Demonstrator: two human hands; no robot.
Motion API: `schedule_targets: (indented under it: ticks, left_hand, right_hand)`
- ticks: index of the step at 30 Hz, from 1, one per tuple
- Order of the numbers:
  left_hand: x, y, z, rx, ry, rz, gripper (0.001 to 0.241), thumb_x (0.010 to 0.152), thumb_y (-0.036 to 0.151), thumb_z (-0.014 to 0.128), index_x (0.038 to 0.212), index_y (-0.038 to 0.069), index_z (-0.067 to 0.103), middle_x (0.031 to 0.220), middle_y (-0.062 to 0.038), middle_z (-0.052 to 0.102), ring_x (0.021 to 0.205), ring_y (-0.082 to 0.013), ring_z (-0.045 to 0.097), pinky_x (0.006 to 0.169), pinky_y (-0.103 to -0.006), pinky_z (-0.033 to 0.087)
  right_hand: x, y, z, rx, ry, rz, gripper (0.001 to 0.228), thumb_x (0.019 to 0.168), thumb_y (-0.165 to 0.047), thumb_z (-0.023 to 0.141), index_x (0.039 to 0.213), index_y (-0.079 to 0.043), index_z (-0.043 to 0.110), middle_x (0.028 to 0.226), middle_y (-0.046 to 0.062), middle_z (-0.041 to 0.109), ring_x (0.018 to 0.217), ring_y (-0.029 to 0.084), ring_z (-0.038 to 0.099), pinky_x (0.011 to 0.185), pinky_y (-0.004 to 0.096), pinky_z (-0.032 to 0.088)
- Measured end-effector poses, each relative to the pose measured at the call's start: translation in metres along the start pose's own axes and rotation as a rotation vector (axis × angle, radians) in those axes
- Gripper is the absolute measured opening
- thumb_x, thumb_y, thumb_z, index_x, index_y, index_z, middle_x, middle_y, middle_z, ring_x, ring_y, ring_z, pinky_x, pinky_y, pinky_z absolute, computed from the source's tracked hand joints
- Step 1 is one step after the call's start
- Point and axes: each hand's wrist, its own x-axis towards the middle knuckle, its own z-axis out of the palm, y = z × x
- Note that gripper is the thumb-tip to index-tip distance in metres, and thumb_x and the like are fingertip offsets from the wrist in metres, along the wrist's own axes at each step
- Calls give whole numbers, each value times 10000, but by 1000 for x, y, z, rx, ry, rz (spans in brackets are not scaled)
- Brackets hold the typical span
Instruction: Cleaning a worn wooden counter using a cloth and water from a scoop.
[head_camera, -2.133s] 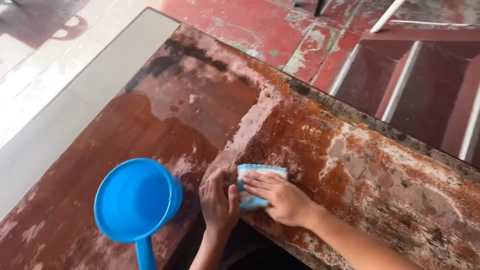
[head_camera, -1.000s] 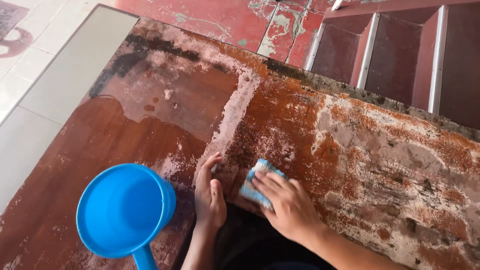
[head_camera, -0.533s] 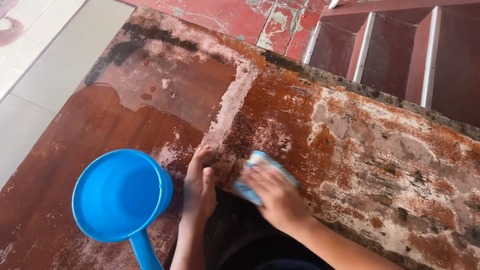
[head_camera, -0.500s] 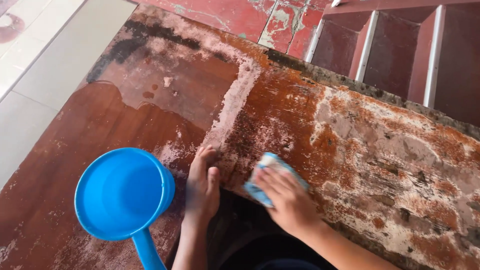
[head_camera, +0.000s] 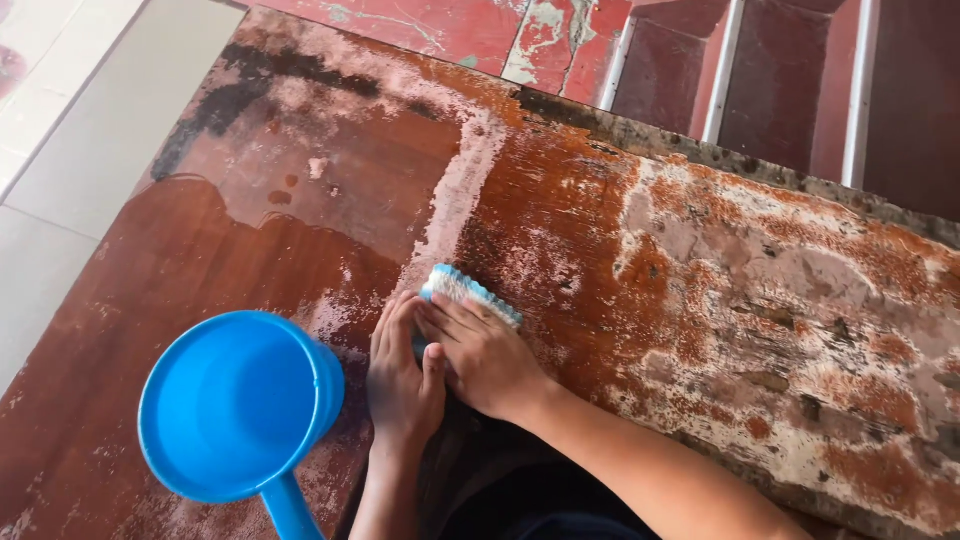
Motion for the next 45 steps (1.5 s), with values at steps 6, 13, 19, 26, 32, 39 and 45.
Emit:
schedule_targets:
  ticks: [6, 13, 19, 26, 32, 39, 45]
  left_hand:
    - [-6, 0, 14, 197, -75, -3, 720, 1040, 632, 303, 1454, 85, 522, 1578, -166, 470, 1499, -403, 378, 1207, -549, 283]
    - [8, 3, 36, 401, -63, 38, 802, 1023, 681, 179, 1548, 135, 442, 1660, -168, 350, 1560, -375, 251, 1237, -609, 113]
    - [10, 6, 32, 194, -78, -31, 815, 1042, 663, 150, 1541, 87, 439, 1648, -175, 377, 1577, -371, 256, 1254, -593, 103]
    - [10, 9, 33, 254, -72, -77, 736, 1050, 599, 239, 1516, 82, 478, 1632, -163, 402, 1558, -353, 271, 1250, -575, 85]
    - [27, 17, 47, 179, -127, -47, 643, 1042, 498, 400, 1521, 74, 468, 1627, -171, 403, 1551, -341, 280, 1234, -561, 100]
    - [45, 14, 65, 84, -220, -21, 645, 1026, 469, 436, 1532, 69, 437, 1568, -137, 487, 1495, -280, 384, 1225, -474, 221]
    - [44, 16, 67, 94, -188, -30, 681, 1039, 511, 415, 1541, 50, 416, 1565, -133, 490, 1502, -285, 385, 1222, -469, 237]
  right_hand:
    - [-127, 36, -17, -85, -2, 88, 658, 888, -335, 733, 1475, -145, 504, 1545, 66, 492, 1459, 250, 429, 1246, 508, 227]
    - [-82, 37, -33, -50, 10, 150, 610, 908, -288, 715, 1467, -123, 535, 1548, 62, 503, 1475, 257, 400, 1247, 474, 241]
    - [-8, 45, -13, 50, 5, -46, 533, 1075, -239, 602, 1562, -55, 489, 1647, 124, 468, 1577, 272, 385, 1340, 450, 205]
    - [-108, 73, -45, 113, 19, 89, 662, 781, -68, 797, 1407, -108, 582, 1533, 89, 505, 1468, 278, 413, 1233, 504, 340]
    - [-83, 77, -49, 48, 26, 183, 651, 757, -49, 791, 1378, -114, 610, 1484, 81, 560, 1436, 252, 442, 1216, 522, 264]
    - [-12, 96, -52, 196, -41, 104, 666, 842, 12, 710, 1474, -64, 516, 1564, 127, 488, 1506, 259, 375, 1280, 487, 224]
    - [-71, 111, -90, 112, -166, 127, 760, 732, 81, 691, 1436, -182, 578, 1541, 33, 516, 1466, 242, 399, 1231, 488, 200]
